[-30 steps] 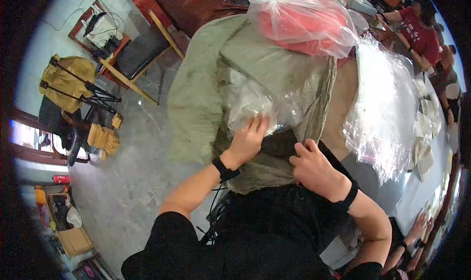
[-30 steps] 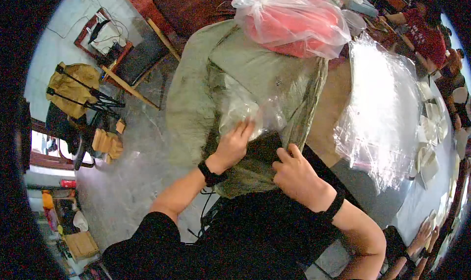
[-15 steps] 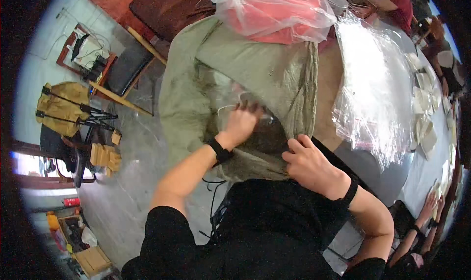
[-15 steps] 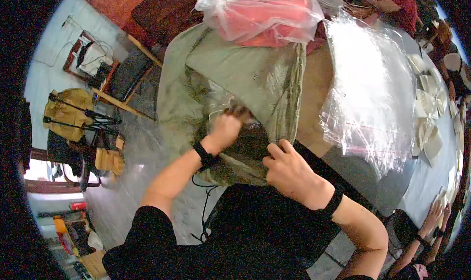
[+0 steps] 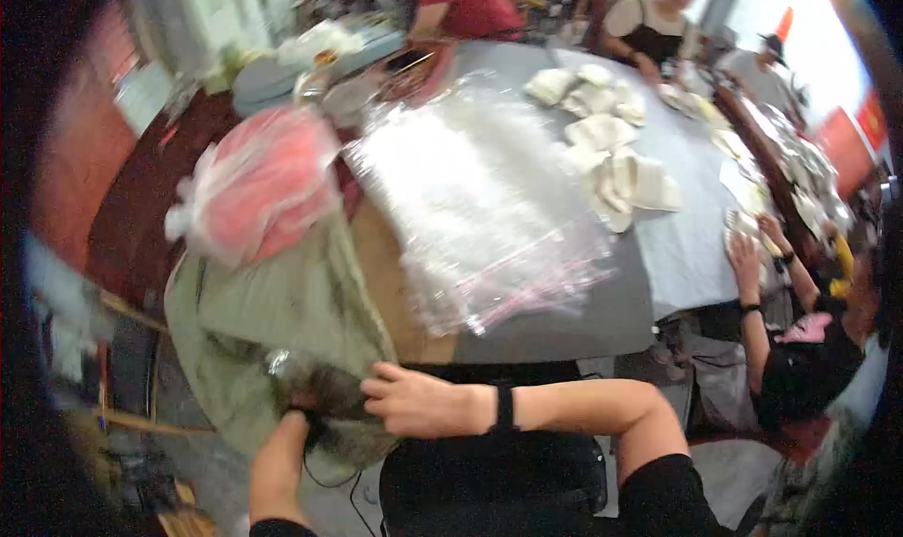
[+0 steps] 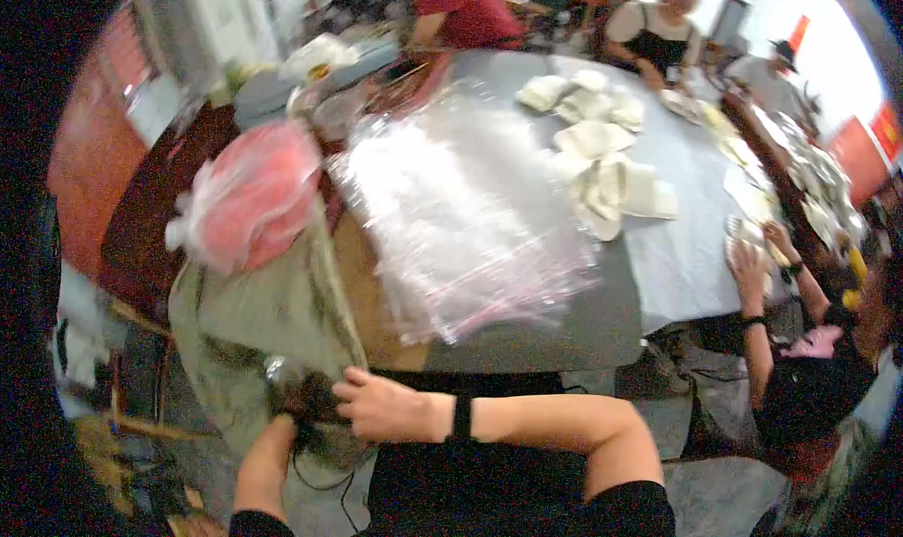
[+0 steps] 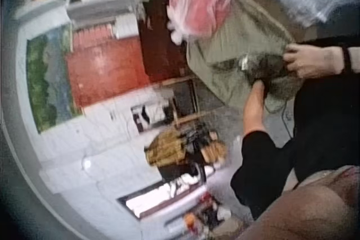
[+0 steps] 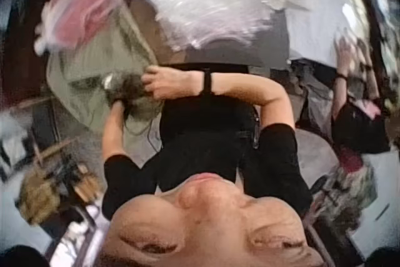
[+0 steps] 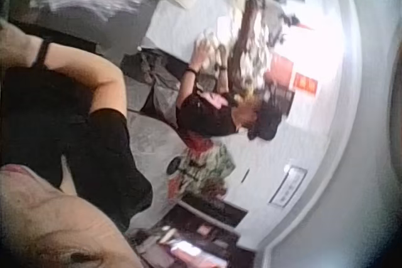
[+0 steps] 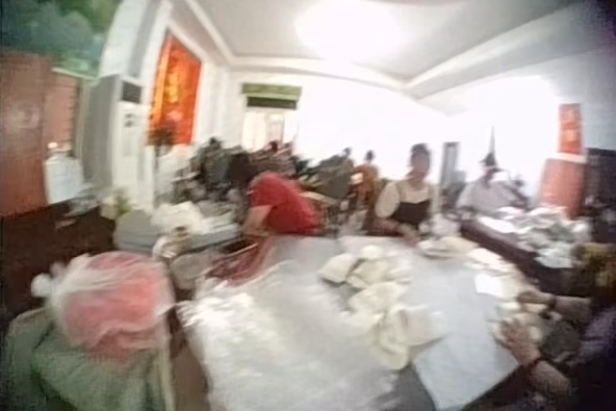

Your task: The worker packs various colored slippers into individual plastic bags and places them into a larger sack.

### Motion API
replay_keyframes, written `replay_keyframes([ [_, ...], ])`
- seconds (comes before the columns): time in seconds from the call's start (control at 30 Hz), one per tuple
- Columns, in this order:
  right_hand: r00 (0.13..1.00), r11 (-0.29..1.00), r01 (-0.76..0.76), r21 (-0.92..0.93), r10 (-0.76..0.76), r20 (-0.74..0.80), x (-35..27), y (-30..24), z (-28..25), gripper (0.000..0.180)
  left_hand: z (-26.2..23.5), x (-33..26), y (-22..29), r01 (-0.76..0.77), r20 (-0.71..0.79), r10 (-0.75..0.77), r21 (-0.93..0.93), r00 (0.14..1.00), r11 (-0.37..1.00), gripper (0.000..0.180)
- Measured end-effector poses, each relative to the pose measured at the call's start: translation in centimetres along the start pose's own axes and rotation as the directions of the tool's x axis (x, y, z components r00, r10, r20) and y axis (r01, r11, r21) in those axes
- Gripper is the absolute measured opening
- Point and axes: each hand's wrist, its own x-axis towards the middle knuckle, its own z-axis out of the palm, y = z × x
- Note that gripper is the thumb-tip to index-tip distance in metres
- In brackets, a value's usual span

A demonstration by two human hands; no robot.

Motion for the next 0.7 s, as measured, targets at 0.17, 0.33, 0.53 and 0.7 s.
replay_keyframes([
  [0.17, 0.984, 0.977, -0.161, -0.139, 0.170, 0.051, -2.0, 1.6, 3.3, 0.011, -2.3, -2.8, -2.5, 0.046, 0.147, 0.039, -0.531, 0.988, 0.846, 0.074],
  [0.33, 0.985, 0.954, -0.169, -0.246, 0.171, -0.014, -4.1, 1.0, 4.4, 0.012, -14.0, -5.9, -1.1, 0.242, 0.346, 0.104, -0.812, 0.932, 0.531, 0.068],
  [0.53, 0.975, 0.943, -0.216, -0.251, 0.223, -0.003, -5.7, -0.2, 3.4, 0.012, -28.2, -10.1, 7.2, 0.316, 0.403, -0.114, -0.483, 0.908, 0.817, 0.041],
  [0.7, 0.985, 0.982, -0.147, -0.117, 0.135, -0.103, -7.1, -0.7, 3.1, 0.011, -19.5, -14.5, 5.7, 0.277, 0.563, -0.010, -0.391, 0.826, 0.878, 0.066],
])
